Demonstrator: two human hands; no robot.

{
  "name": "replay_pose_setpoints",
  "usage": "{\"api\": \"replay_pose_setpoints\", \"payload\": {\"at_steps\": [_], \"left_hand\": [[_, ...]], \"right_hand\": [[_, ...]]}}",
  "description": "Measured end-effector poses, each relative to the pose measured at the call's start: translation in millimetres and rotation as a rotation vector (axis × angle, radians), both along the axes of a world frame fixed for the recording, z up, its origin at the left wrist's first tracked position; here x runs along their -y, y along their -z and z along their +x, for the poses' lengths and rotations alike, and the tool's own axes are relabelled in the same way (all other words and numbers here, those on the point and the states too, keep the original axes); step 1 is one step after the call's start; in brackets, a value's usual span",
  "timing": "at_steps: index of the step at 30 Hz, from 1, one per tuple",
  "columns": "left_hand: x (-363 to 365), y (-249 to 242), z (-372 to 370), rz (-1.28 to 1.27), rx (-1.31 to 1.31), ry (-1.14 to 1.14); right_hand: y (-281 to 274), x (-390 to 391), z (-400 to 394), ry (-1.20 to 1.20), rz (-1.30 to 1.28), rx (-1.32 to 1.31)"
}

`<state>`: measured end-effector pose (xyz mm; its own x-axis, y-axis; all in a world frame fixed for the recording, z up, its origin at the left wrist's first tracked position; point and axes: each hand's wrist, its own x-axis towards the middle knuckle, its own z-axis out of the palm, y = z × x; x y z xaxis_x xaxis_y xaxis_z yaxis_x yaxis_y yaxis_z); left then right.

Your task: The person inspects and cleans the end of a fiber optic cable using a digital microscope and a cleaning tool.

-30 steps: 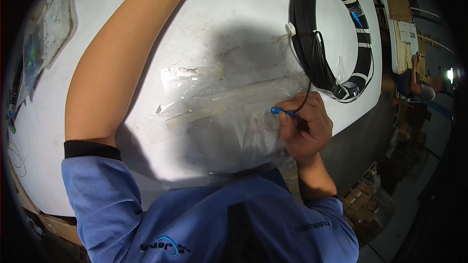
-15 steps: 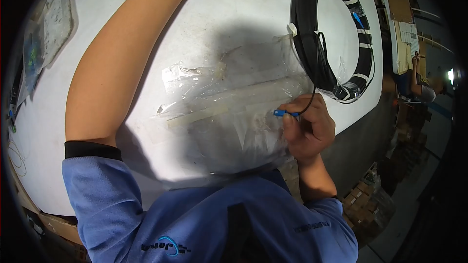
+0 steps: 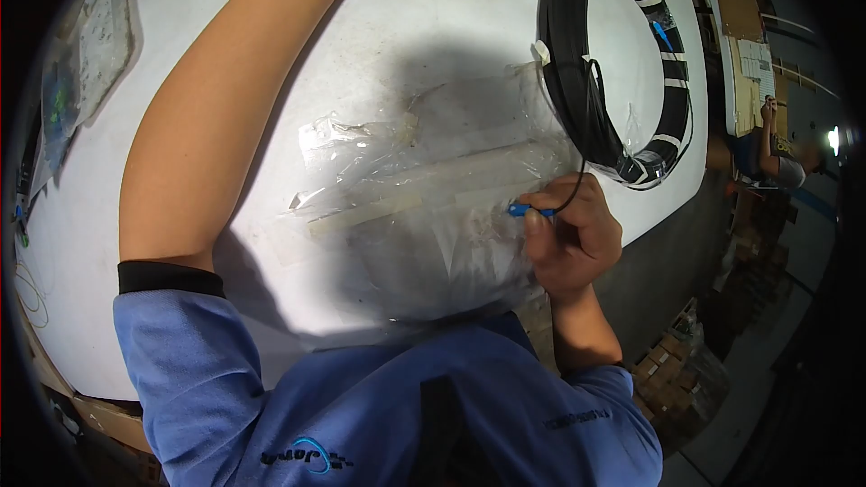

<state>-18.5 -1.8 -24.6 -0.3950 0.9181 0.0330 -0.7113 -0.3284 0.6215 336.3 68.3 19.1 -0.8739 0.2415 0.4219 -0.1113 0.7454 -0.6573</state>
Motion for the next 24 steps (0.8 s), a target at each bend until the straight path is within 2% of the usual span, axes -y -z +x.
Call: {"api": "replay_pose_setpoints", "payload": {"at_steps": [3,6,9,12,15,18,21,24], "left_hand": [[-0.3,-0.5,0.1,-0.017,-0.013,-0.004],[0.5,-0.5,0.5,-0.007,-0.008,-0.007],[0.5,-2.1,1.2,-0.042,-0.021,-0.028],[0.4,0.0,0.5,0.022,-0.012,0.017],[0.7,-1.2,0.4,-0.012,0.005,0.005],[0.1,-2.1,0.9,-0.026,-0.004,-0.009],[0.4,0.2,-0.4,0.013,-0.001,0.014],[0.1,-0.8,-0.1,-0.02,-0.003,0.003]], "right_hand": [[6.4,2.1,3.1,0.12,-0.073,-0.031],[6.8,0.4,1.6,0.046,0.009,-0.035],[5.5,-0.3,3.5,0.016,-0.034,-0.051],[11.5,0.3,8.0,0.109,-0.07,-0.033],[3.4,2.9,7.6,0.089,0.011,0.038],[4.4,0.3,6.3,0.02,-0.021,-0.04],[12.3,0.5,10.6,0.128,-0.089,-0.03],[2.4,3.3,8.2,0.078,-0.028,0.021]]}}
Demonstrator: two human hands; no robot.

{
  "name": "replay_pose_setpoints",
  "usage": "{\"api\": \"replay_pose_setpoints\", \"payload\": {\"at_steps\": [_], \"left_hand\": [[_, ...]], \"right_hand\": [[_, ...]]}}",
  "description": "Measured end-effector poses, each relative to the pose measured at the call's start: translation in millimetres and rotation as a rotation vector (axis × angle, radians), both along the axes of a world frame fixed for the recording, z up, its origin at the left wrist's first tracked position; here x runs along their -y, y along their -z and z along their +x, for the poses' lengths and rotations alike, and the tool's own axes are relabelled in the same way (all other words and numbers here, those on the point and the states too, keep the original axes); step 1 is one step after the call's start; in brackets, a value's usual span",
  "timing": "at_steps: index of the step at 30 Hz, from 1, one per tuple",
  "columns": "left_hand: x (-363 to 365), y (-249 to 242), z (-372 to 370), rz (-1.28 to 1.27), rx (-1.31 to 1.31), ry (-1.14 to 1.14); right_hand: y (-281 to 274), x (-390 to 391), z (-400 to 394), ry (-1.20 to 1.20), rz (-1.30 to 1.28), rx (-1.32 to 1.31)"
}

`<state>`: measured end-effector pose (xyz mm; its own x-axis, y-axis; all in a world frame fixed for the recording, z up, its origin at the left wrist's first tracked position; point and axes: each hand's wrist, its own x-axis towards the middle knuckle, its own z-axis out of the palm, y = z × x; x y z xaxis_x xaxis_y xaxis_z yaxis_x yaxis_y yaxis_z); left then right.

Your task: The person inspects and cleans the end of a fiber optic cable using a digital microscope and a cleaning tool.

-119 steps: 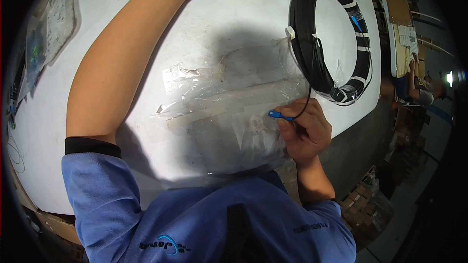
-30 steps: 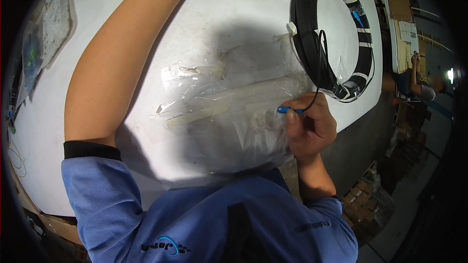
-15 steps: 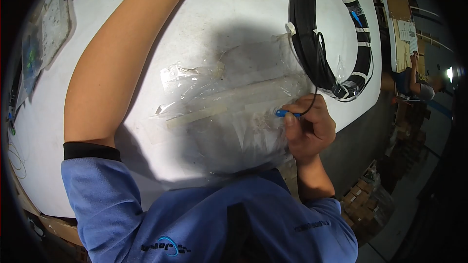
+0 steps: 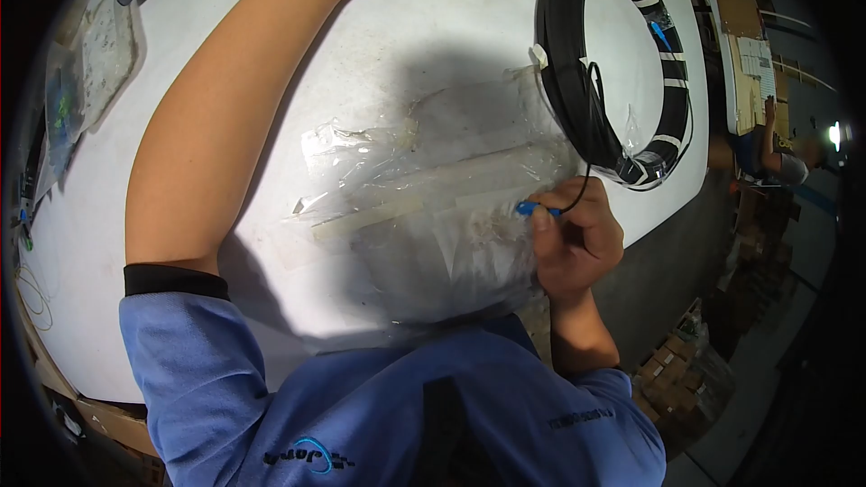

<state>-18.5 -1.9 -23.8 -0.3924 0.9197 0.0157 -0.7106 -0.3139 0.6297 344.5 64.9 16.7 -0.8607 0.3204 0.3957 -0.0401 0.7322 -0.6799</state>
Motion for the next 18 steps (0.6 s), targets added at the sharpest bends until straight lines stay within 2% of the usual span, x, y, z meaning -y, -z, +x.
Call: {"api": "replay_pose_setpoints", "payload": {"at_steps": [6,10,16,18], "left_hand": [[0.4,-0.6,0.7,-0.009,-0.006,-0.016],[1.1,-1.1,1.1,0.009,-0.01,-0.011],[0.5,-0.8,1.0,-0.014,-0.01,-0.029],[0.2,-0.5,1.0,-0.01,0.001,-0.018]], "right_hand": [[11.6,1.4,0.1,0.166,-0.125,-0.09],[6.9,-2.0,-0.6,0.024,-0.015,-0.059],[12.3,1.0,0.8,0.204,-0.198,-0.112],[6.9,-1.7,-1.2,0.086,-0.052,-0.047]]}}
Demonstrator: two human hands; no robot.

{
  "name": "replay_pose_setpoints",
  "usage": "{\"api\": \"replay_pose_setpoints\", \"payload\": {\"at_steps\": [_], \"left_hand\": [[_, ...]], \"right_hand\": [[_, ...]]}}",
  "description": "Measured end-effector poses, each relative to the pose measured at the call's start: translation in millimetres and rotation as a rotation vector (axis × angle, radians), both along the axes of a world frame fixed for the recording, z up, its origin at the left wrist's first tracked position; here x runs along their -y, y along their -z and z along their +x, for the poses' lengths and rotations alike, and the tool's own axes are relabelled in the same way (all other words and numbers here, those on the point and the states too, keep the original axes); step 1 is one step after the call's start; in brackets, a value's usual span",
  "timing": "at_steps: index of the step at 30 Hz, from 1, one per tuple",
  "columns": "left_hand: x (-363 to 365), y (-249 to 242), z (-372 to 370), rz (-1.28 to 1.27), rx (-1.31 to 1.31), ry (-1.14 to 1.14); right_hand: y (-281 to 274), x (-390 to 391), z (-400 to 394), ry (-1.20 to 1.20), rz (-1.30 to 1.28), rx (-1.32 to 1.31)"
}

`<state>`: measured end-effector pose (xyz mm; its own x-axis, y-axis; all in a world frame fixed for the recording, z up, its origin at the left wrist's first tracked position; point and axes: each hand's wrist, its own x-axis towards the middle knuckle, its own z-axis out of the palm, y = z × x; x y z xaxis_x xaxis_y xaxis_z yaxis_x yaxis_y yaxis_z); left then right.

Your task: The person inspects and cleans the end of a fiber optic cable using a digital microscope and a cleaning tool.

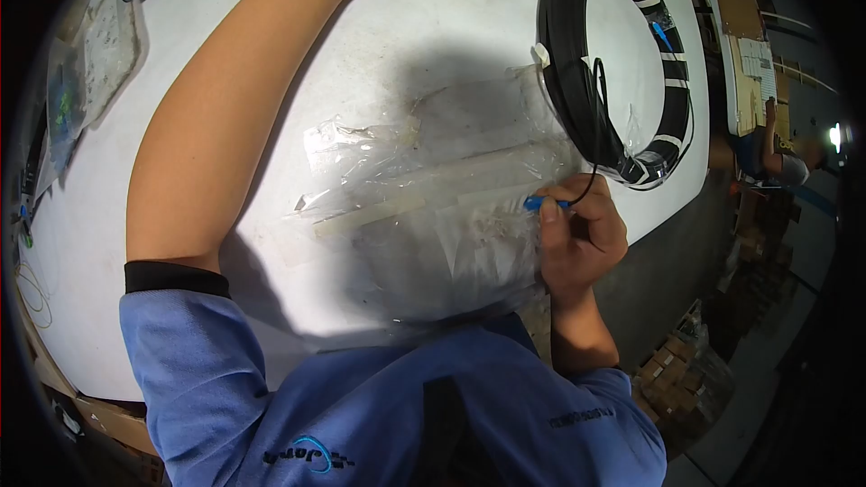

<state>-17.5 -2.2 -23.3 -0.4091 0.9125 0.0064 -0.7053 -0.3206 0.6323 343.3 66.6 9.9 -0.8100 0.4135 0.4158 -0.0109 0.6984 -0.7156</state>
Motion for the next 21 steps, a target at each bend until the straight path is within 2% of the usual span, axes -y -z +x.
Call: {"api": "replay_pose_setpoints", "payload": {"at_steps": [4,6,7,9,13,15,19,21], "left_hand": [[-0.8,-1.7,0.5,-0.006,0.006,0.009],[-0.3,-1.4,1.2,-0.008,-0.002,-0.016],[1.0,-1.3,1.1,-0.01,-0.001,-0.016],[0.6,-2.4,0.9,-0.022,-0.004,-0.013],[1.1,-2.9,0.4,-0.002,-0.011,0.002],[0.6,-2.4,0.6,-0.017,-0.018,-0.013],[-0.4,-2.0,0.7,-0.01,-0.005,-0.006],[-0.5,-2.2,0.9,0.007,-0.015,-0.003]], "right_hand": [[4.9,-0.4,4.3,0.025,-0.039,-0.045],[6.3,4.9,1.6,0.144,-0.161,-0.056],[5.2,4.8,1.3,0.144,-0.163,-0.055],[1.1,1.7,1.8,0.047,-0.011,0.005],[6.5,-1.7,3.3,0.026,-0.026,-0.058],[6.3,1.6,2.8,0.115,-0.136,-0.058],[4.4,-2.7,3.0,0.038,-0.005,-0.007],[9.5,-3.9,5.8,0.043,-0.118,-0.089]]}}
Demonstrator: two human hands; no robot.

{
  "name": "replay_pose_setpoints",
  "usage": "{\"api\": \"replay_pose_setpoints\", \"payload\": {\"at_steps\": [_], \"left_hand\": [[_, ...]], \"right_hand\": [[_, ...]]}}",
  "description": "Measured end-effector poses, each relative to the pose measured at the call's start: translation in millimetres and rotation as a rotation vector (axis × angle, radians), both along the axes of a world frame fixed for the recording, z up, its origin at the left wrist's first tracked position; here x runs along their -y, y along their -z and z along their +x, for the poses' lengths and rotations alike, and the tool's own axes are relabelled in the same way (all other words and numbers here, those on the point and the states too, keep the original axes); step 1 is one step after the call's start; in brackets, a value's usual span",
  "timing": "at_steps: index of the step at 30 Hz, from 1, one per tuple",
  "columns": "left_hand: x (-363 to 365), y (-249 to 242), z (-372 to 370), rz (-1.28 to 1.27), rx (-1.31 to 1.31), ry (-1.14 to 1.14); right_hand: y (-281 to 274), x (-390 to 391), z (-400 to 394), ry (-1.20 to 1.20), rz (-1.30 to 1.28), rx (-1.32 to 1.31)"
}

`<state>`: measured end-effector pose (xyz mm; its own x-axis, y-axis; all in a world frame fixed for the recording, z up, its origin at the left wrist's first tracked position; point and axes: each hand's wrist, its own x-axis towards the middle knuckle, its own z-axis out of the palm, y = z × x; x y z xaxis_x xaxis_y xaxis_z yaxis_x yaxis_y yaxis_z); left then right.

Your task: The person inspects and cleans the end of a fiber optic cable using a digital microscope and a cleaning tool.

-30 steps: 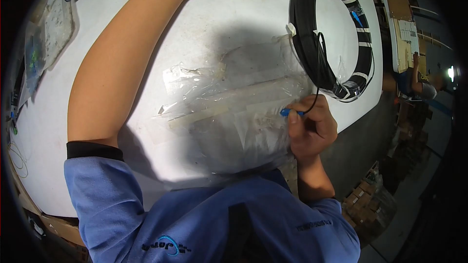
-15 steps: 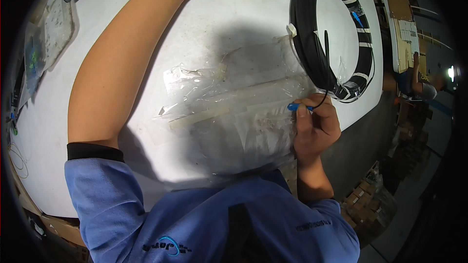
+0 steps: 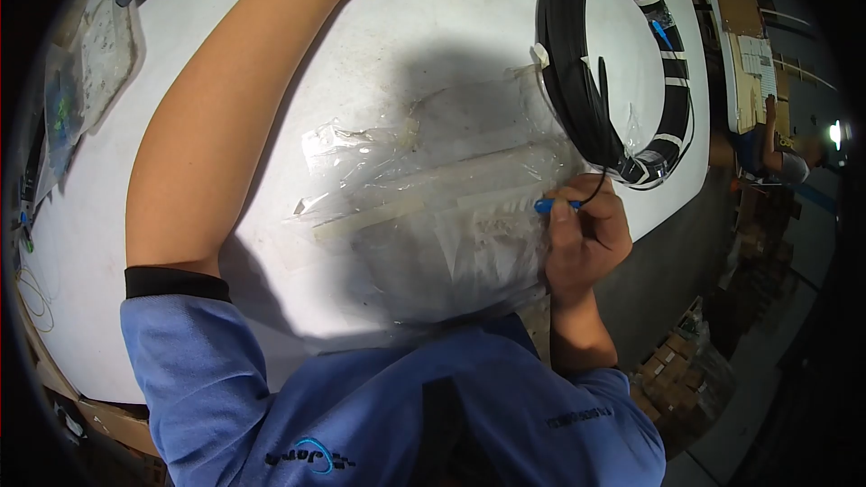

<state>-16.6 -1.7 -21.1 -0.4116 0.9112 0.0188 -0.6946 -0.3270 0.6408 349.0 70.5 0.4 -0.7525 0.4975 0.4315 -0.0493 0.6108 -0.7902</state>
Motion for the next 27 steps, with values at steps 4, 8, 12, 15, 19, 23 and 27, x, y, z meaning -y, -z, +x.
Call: {"api": "replay_pose_setpoints", "payload": {"at_steps": [4,8,12,15,19,23,27], "left_hand": [[0.0,-0.8,1.5,-0.035,0.006,-0.02],[1.6,-2.2,0.9,-0.024,-0.004,-0.013],[0.1,-1.1,1.1,-0.015,-0.002,-0.01],[0.8,-0.3,0.4,-0.016,0.002,-0.004],[0.7,0.4,-0.1,-0.016,-0.003,-0.009],[0.3,1.2,0.2,-0.009,0.008,-0.002],[0.5,0.2,0.8,-0.013,0.013,-0.01]], "right_hand": [[-2.5,6.6,-3.2,0.082,-0.052,0.018],[-4.4,2.4,-1.7,0.028,0.026,0.047],[0.0,6.5,-3.4,0.101,-0.078,-0.001],[-5.1,6.7,-2.5,0.068,-0.02,0.074],[-1.3,4.9,-1.6,0.047,-0.036,0.01],[-5.6,6.2,-2.7,0.055,0.009,0.068],[-2.1,2.9,-3.8,0.011,0.059,0.011]]}}
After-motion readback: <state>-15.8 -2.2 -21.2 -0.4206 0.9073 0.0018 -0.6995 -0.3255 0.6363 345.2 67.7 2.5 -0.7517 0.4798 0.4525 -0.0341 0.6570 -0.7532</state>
